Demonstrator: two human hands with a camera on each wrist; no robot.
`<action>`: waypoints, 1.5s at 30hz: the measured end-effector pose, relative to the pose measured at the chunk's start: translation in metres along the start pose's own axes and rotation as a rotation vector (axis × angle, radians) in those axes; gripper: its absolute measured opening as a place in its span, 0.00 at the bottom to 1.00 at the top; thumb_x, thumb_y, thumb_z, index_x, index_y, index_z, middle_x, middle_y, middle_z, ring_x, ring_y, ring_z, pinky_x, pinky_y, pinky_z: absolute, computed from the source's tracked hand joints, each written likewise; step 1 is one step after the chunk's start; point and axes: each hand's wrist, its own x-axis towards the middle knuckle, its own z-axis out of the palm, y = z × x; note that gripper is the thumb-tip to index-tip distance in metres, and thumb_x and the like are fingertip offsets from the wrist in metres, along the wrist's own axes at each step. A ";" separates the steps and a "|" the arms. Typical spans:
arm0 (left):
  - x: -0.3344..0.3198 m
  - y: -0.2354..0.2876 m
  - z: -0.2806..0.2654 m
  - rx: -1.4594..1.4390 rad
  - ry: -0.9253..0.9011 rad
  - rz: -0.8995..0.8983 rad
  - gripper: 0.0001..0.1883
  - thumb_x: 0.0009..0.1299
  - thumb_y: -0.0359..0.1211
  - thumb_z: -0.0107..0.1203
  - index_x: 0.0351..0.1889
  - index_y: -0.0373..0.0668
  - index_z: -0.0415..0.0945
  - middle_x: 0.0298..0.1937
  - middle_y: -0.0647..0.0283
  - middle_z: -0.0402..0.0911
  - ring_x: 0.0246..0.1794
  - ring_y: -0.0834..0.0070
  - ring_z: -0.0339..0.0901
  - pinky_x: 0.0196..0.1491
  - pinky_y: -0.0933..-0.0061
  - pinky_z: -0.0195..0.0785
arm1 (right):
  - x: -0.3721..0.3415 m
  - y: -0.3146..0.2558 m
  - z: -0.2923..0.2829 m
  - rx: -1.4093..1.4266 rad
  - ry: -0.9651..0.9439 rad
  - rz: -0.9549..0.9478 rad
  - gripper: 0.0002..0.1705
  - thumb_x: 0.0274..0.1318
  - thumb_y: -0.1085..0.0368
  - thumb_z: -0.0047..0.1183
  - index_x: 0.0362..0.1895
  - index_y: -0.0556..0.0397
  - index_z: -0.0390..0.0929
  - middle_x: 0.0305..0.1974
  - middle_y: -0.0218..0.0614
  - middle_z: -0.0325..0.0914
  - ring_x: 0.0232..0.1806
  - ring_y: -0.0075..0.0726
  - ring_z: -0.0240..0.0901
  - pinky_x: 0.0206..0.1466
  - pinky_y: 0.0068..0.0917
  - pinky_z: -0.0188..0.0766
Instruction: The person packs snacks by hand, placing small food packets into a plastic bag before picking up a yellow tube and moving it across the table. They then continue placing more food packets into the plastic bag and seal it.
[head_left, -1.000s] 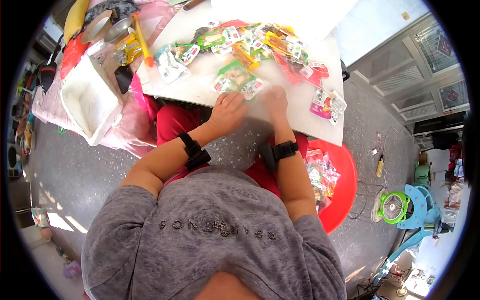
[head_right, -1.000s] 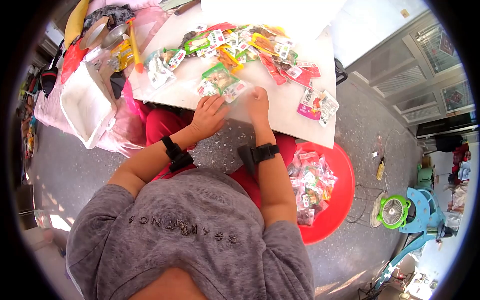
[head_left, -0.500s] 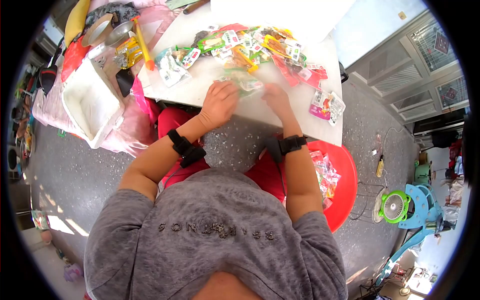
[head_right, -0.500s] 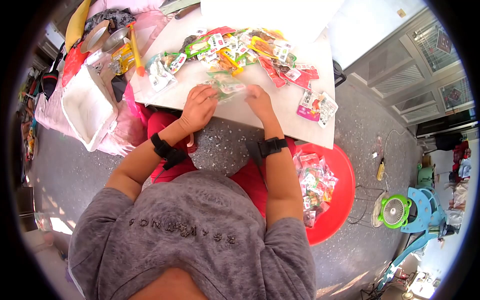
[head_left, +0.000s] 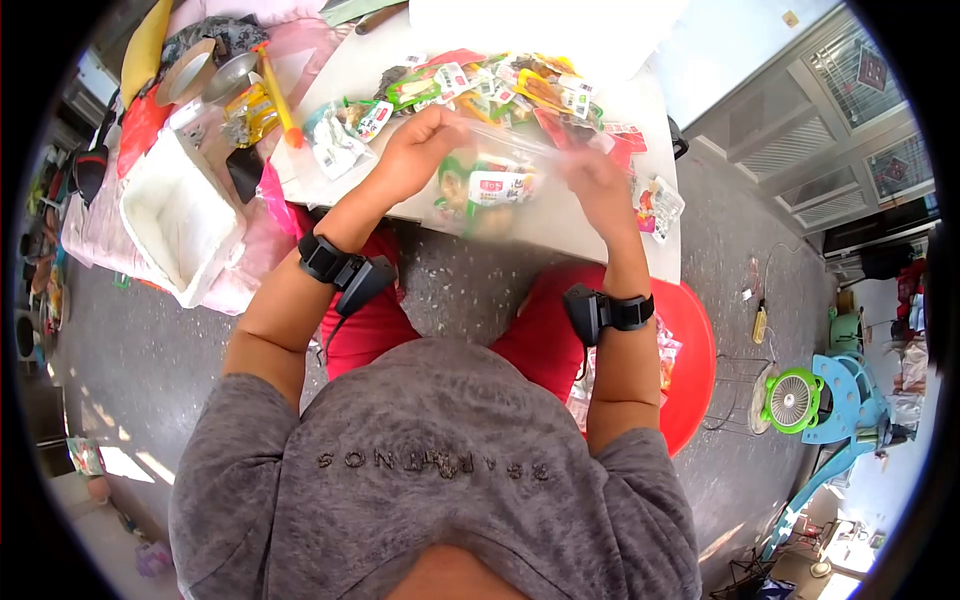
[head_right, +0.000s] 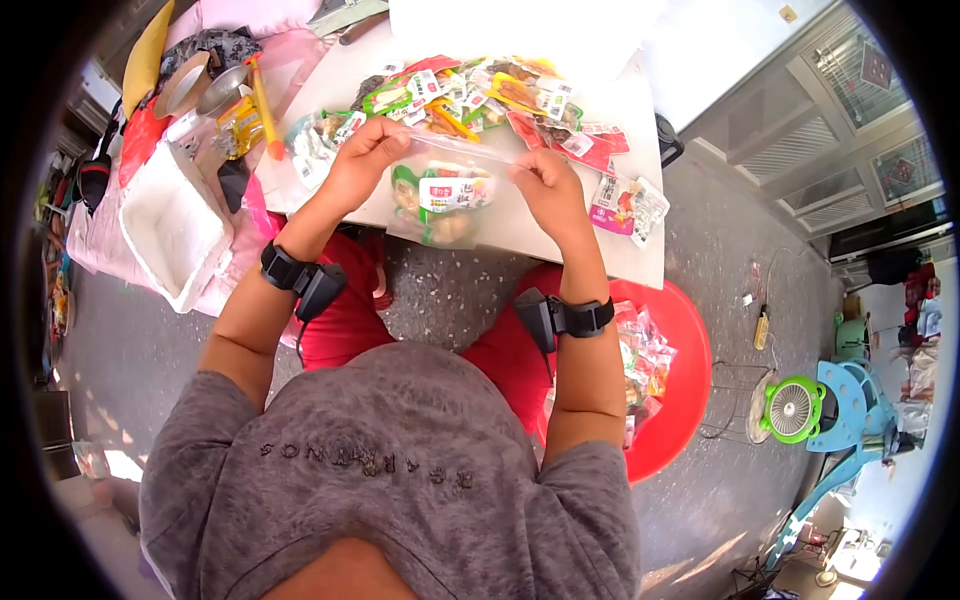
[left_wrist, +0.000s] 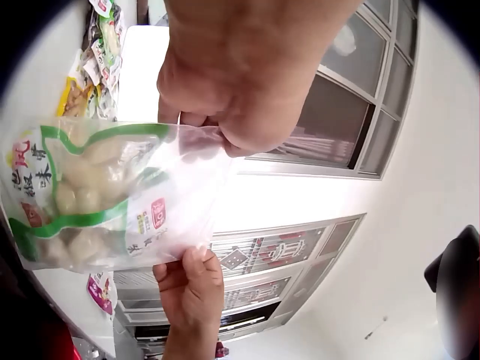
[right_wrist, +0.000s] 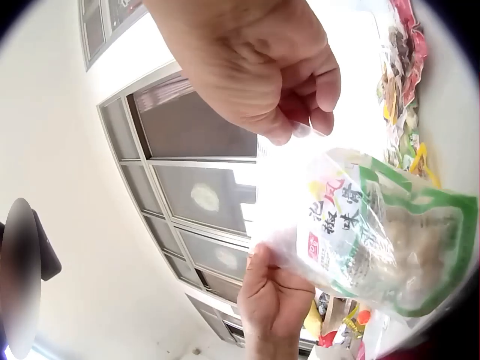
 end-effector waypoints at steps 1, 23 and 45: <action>-0.005 0.001 0.004 -0.044 -0.003 -0.009 0.06 0.63 0.31 0.44 0.32 0.38 0.67 0.30 0.69 0.70 0.32 0.85 0.64 0.37 0.84 0.59 | -0.006 0.003 -0.002 -0.014 -0.010 -0.007 0.06 0.43 0.68 0.50 0.23 0.56 0.68 0.21 0.28 0.66 0.25 0.19 0.60 0.29 0.17 0.59; -0.063 0.005 0.046 0.016 -0.329 -0.099 0.06 0.64 0.29 0.41 0.37 0.37 0.64 0.40 0.60 0.71 0.40 0.79 0.66 0.45 0.80 0.58 | -0.107 -0.037 0.000 -0.265 -0.202 -0.117 0.10 0.45 0.62 0.42 0.24 0.58 0.67 0.23 0.45 0.68 0.29 0.49 0.65 0.33 0.38 0.60; -0.141 -0.175 -0.021 0.475 -0.539 -0.508 0.05 0.57 0.30 0.46 0.28 0.38 0.68 0.23 0.67 0.70 0.25 0.81 0.66 0.29 0.81 0.60 | -0.388 0.212 -0.103 -0.397 0.475 0.916 0.10 0.40 0.62 0.47 0.23 0.57 0.69 0.20 0.40 0.69 0.25 0.34 0.68 0.30 0.28 0.64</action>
